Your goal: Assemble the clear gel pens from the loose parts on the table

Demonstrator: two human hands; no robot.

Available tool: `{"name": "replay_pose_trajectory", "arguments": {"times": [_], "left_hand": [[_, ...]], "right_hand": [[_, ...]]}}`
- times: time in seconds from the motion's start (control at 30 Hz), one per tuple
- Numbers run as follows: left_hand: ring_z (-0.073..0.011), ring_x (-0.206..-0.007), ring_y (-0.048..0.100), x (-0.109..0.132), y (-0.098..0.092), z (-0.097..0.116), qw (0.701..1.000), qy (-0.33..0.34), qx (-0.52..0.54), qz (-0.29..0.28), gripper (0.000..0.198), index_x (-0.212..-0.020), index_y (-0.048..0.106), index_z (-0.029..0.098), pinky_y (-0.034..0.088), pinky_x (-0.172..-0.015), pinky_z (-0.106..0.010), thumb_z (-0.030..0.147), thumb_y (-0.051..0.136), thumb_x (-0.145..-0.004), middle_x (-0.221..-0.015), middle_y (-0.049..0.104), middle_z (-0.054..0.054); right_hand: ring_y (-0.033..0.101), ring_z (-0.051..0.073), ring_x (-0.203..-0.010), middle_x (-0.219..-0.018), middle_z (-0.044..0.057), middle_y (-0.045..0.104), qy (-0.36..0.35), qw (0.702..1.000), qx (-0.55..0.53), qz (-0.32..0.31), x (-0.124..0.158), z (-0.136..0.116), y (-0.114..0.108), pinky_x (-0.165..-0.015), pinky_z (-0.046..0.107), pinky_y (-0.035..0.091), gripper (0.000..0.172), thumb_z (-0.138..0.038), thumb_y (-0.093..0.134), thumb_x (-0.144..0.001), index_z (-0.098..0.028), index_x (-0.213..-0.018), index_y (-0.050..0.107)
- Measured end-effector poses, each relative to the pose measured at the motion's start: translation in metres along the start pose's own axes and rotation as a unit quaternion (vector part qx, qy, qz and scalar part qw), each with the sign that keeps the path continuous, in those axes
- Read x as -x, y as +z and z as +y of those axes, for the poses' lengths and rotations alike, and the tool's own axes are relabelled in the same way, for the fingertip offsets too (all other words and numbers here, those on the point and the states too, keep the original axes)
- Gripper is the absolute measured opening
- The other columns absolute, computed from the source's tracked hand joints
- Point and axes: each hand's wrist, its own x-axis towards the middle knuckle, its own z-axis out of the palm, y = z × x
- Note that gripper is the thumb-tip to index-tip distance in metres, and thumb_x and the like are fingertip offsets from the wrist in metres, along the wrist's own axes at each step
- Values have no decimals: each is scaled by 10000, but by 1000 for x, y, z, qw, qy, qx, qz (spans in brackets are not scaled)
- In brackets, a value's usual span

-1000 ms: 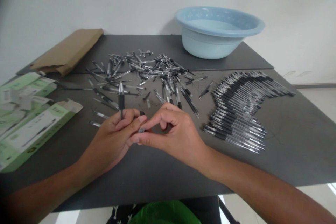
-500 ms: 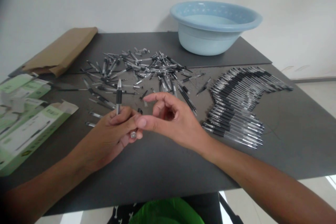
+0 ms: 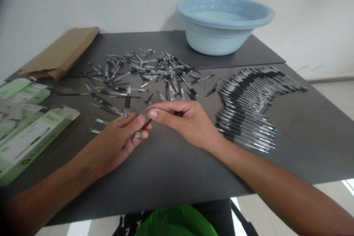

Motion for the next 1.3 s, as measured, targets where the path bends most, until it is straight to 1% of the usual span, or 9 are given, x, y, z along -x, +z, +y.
{"name": "replay_pose_trajectory", "arguments": {"times": [0.17,0.3,0.37,0.47,0.53,0.63,0.97,1.17,1.3], "left_hand": [[-56,-634,668,-4,-1,1,998,32,3,54,547,-621,453,192,529,-570,-108,321,975,-716,-711,722,12],[-82,-720,701,-5,-5,-4,995,69,6,69,517,-651,432,207,580,-685,-156,306,917,-796,-766,721,20],[-89,-741,710,-3,-6,-6,995,79,9,64,517,-659,416,211,589,-706,-170,293,899,-825,-788,709,29],[-93,-726,698,1,-4,-7,995,87,19,46,521,-650,394,215,596,-709,-189,256,864,-869,-766,666,39],[-92,-693,670,3,-1,-7,995,93,26,40,533,-637,371,219,592,-691,-195,234,837,-894,-720,622,44],[-99,-670,653,5,2,-8,994,101,16,50,537,-634,348,224,570,-639,-195,228,803,-920,-682,605,41],[-94,-666,688,10,1,-11,979,170,-89,72,563,-638,304,218,523,-576,-164,278,765,-954,-723,698,44],[-112,-652,694,12,2,-6,944,227,-208,119,557,-613,317,220,520,-572,-175,244,776,-928,-672,711,44],[-128,-655,704,14,3,-3,928,245,-250,129,571,-580,312,218,535,-580,-196,212,781,-906,-707,755,30]], "right_hand": [[691,113,-626,-845,-16,843,-67,989,98,88,3,-9,-5,-586,228,582,150,-338,879,-844,-313,-992,875],[665,107,-527,-836,1,847,-96,984,132,69,10,-18,1,-471,221,559,139,-277,893,-822,-290,-960,878],[713,117,-556,-868,-10,853,-96,986,125,45,13,-17,5,-517,228,618,171,-241,892,-824,-309,-980,873],[812,156,-745,-960,-32,857,-90,992,88,30,16,-10,11,-706,264,705,275,-204,905,-809,-356,-1033,857],[830,169,-839,-988,-45,855,-91,993,62,35,18,-4,15,-782,270,713,332,-183,923,-784,-373,-1047,850],[835,180,-854,-981,-45,854,-104,992,64,40,21,0,22,-818,292,716,348,-148,933,-763,-357,-1029,852],[825,184,-904,-1009,-52,853,-157,974,147,64,24,1,28,-776,312,698,323,-198,912,-807,-387,-1061,845],[768,152,-742,-894,-28,848,-173,963,196,72,18,0,26,-658,302,639,235,-202,910,-813,-331,-1004,862],[751,189,-744,-894,-21,841,-156,959,221,81,17,-1,25,-635,355,617,217,-244,899,-830,-380,-994,856]]}}
